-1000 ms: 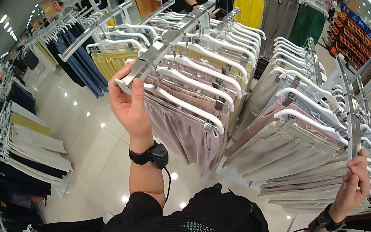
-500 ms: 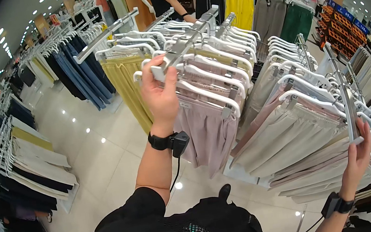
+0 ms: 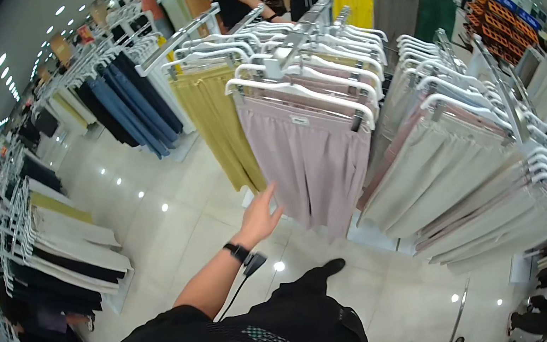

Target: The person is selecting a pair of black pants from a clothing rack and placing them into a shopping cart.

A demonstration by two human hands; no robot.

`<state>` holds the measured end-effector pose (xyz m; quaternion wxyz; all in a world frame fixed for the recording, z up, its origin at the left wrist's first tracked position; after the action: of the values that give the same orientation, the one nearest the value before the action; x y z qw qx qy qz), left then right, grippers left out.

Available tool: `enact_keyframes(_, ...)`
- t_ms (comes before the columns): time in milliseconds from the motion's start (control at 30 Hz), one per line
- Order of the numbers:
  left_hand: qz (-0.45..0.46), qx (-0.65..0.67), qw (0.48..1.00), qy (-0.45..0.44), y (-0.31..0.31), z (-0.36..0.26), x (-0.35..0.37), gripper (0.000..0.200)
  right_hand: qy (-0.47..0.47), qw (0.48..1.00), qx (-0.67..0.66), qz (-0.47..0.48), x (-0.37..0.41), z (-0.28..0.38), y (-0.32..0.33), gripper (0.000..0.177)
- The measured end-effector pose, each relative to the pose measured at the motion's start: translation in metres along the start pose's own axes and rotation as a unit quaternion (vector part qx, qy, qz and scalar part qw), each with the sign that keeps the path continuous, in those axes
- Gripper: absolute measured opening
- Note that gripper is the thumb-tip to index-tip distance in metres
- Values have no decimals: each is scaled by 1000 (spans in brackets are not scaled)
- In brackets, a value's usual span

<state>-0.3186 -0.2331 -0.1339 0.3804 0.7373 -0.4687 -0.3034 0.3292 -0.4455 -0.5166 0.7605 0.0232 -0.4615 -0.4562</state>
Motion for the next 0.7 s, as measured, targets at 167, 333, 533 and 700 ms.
enact_keyframes(167,335,-88,916,201,-163,257,172,72,-72,995,-56,26,20,29,-46,31)
enact_keyframes(333,436,12,806,400,-164,350,254,31,-67,996,-43,29,-1,43,-45,27)
enact_keyframes(533,280,-11,921,270,-156,365,148,55,119,983,134,-32,-133,56,28,24)
enact_keyframes(700,129,174,913,346,-149,393,70,48,76,946,-238,-207,-210,242,119,18)
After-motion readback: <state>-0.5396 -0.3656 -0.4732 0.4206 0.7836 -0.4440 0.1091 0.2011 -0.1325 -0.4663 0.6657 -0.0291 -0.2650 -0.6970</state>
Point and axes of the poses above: each hand's wrist, its own x-axis away from the middle knuckle, its own y-axis out of the back of the hand, z = x × y, the point moved 4 cm from there along -x, towards the middle knuckle, and after that the axes turned 6 degrees about -x, right-handed, at the moved point
